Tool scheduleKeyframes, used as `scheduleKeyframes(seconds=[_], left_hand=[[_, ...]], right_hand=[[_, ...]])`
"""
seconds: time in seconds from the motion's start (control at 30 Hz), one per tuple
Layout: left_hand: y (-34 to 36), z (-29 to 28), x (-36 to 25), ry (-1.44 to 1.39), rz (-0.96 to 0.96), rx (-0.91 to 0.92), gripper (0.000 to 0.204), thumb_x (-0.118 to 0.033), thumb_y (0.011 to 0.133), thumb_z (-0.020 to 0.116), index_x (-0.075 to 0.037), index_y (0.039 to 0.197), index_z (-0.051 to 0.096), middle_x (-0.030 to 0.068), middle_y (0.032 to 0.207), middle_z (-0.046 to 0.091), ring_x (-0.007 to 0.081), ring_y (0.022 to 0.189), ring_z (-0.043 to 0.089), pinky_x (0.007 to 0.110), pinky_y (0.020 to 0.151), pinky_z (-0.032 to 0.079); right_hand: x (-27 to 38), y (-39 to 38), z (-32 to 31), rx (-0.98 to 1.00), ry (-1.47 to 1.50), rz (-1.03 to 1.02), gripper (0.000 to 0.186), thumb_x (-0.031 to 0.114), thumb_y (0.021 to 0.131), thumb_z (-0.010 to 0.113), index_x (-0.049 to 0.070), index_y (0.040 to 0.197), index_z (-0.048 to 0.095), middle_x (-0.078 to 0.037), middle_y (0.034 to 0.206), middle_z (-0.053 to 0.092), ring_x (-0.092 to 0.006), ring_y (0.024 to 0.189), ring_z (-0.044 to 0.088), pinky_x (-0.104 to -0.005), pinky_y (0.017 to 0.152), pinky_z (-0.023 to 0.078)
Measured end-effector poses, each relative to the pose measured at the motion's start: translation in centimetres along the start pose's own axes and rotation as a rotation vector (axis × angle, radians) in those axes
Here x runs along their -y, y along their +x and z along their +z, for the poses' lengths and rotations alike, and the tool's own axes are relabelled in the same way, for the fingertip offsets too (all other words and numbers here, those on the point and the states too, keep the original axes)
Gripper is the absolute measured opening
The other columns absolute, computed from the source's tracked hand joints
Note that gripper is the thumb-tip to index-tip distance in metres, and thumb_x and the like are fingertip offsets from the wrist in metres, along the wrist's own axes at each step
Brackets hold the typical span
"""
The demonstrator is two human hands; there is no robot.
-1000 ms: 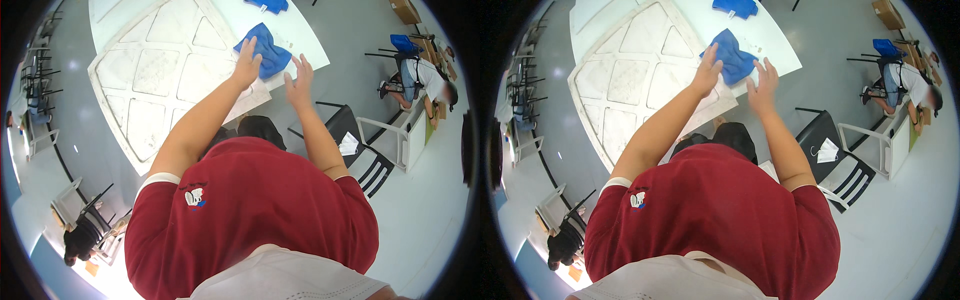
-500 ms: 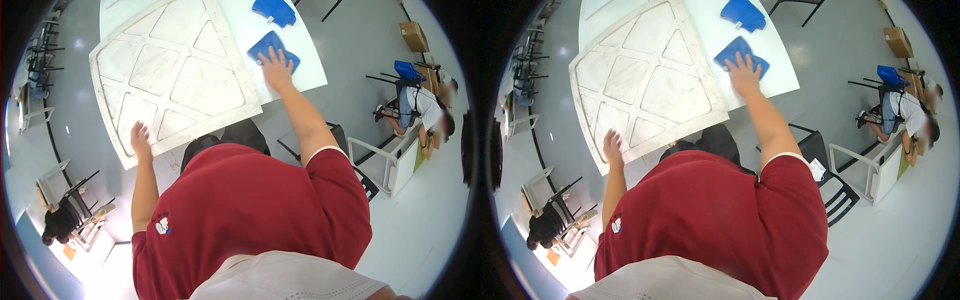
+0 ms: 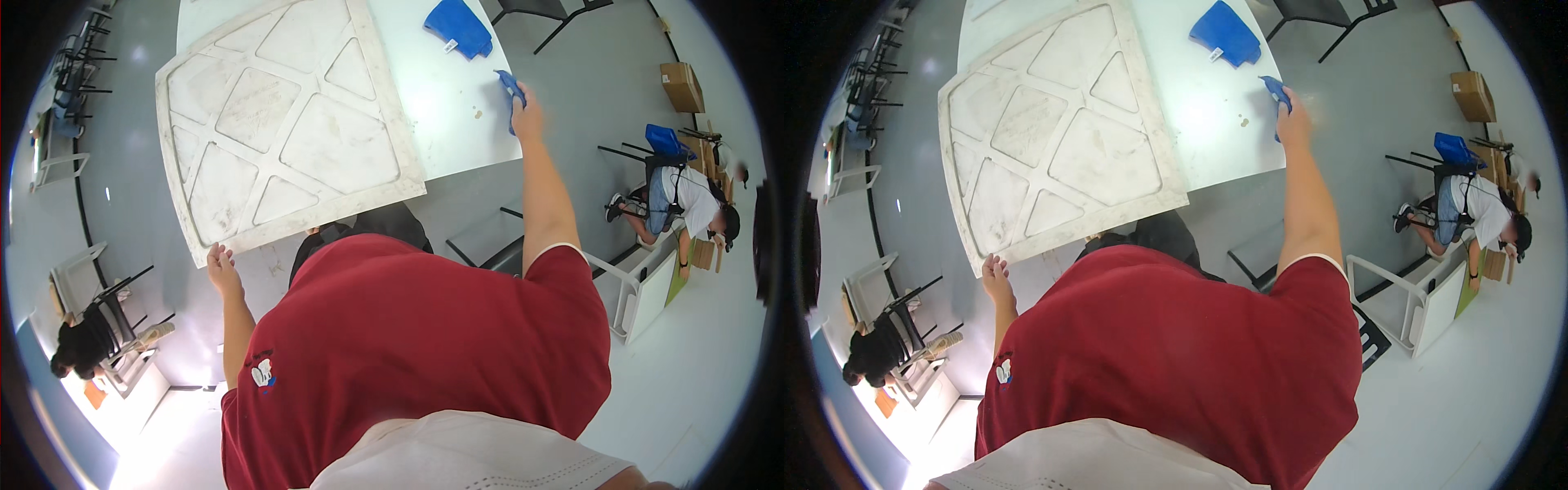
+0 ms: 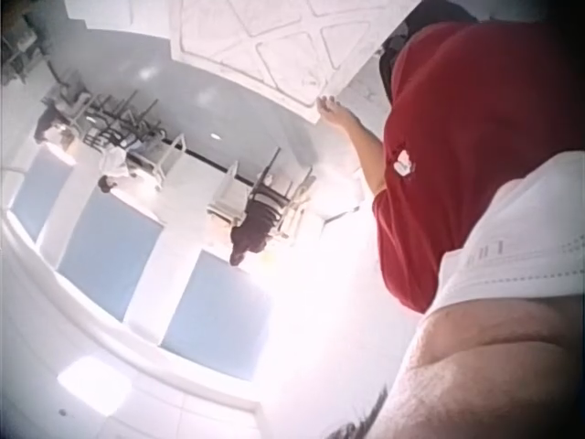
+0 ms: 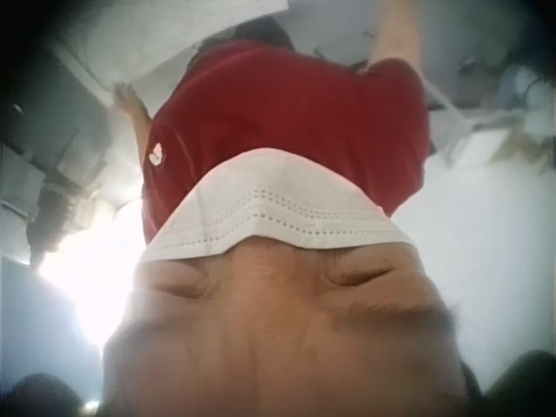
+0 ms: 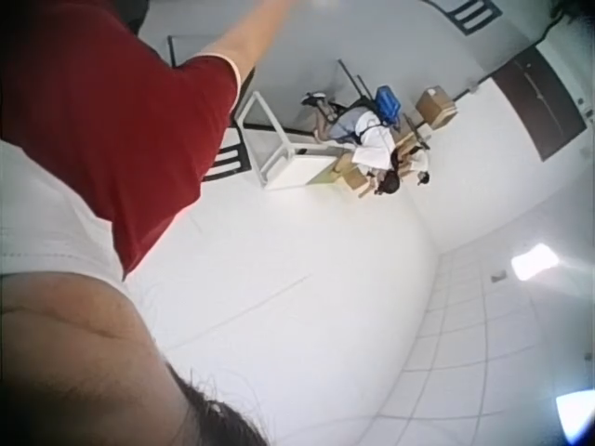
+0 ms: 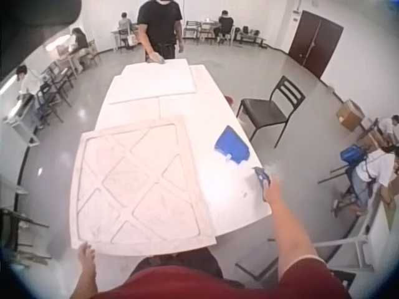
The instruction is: The recorder uses a blue cloth to wipe down a white plastic panel and then an air filter unit.
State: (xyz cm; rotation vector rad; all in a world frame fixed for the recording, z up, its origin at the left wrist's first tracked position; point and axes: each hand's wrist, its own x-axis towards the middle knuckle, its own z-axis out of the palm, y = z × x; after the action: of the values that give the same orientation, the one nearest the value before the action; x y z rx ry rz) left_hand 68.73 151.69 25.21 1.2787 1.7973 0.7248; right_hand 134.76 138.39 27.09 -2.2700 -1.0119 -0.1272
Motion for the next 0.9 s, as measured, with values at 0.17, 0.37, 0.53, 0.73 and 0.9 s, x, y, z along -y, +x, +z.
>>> scheduleKeyframes(seconds=[0.17, 0.37, 0.53, 0.73, 0.9], left_hand=[[0.3, 0.6, -0.4, -0.035, -0.02, 0.009, 0.033, -0.012, 0.09, 0.041, -0.003, 0.121, 0.047, 0.0121, 0.112, 0.056, 0.017, 0.093, 0.057, 0.026, 0.074, 0.045], [-0.3, 4.0, -5.6, -0.272, 0.022, 0.14, 0.037, -0.017, 0.089, 0.047, -0.002, 0.123, 0.045, 0.0128, 0.111, 0.056, 0.0177, 0.096, 0.056, 0.028, 0.079, 0.045], [-2.2, 8.0, -13.7, -0.272, 0.307, 0.385, 0.027, -0.014, 0.087, 0.052, -0.001, 0.111, 0.053, 0.0105, 0.099, 0.061, 0.0166, 0.096, 0.057, 0.029, 0.079, 0.047], [1.0, 5.1, -15.0, -0.128, 0.348, 0.122, 0.036, -0.028, 0.076, 0.067, -0.001, 0.099, 0.06, 0.0119, 0.091, 0.06, 0.0198, 0.085, 0.058, 0.031, 0.071, 0.047], [7.1, -3.3, -8.1, -0.104, 0.118, -0.173, 0.036, -0.03, 0.072, 0.069, 0.002, 0.088, 0.062, 0.0131, 0.08, 0.062, 0.0239, 0.072, 0.058, 0.033, 0.068, 0.045]], right_hand=[[1.2, -0.1, 1.7, 0.056, 1.171, 0.487, 0.035, 0.013, 0.09, 0.045, 0.002, 0.123, 0.043, -0.013, 0.111, 0.056, -0.0269, 0.102, 0.056, -0.0431, 0.088, 0.045], [10.4, 0.0, 3.1, 0.708, 1.699, 0.679, 0.045, 0.031, 0.094, 0.041, 0.001, 0.128, 0.039, -0.014, 0.123, 0.05, -0.0278, 0.108, 0.054, -0.042, 0.092, 0.044], [24.1, -2.9, 8.5, 1.017, 1.757, 0.747, 0.047, 0.034, 0.094, 0.038, 0.0, 0.127, 0.04, -0.014, 0.122, 0.051, -0.0271, 0.109, 0.052, -0.0401, 0.094, 0.042], [40.1, -10.9, 14.6, 1.268, 1.425, 0.373, 0.033, 0.029, 0.094, 0.039, 0.002, 0.108, 0.051, -0.008, 0.1, 0.057, -0.0159, 0.084, 0.058, -0.0294, 0.076, 0.047], [50.6, -17.9, 19.2, 1.531, 1.236, 0.173, 0.028, 0.028, 0.092, 0.043, 0.003, 0.099, 0.054, -0.005, 0.09, 0.057, -0.0124, 0.076, 0.053, -0.0267, 0.068, 0.045]])
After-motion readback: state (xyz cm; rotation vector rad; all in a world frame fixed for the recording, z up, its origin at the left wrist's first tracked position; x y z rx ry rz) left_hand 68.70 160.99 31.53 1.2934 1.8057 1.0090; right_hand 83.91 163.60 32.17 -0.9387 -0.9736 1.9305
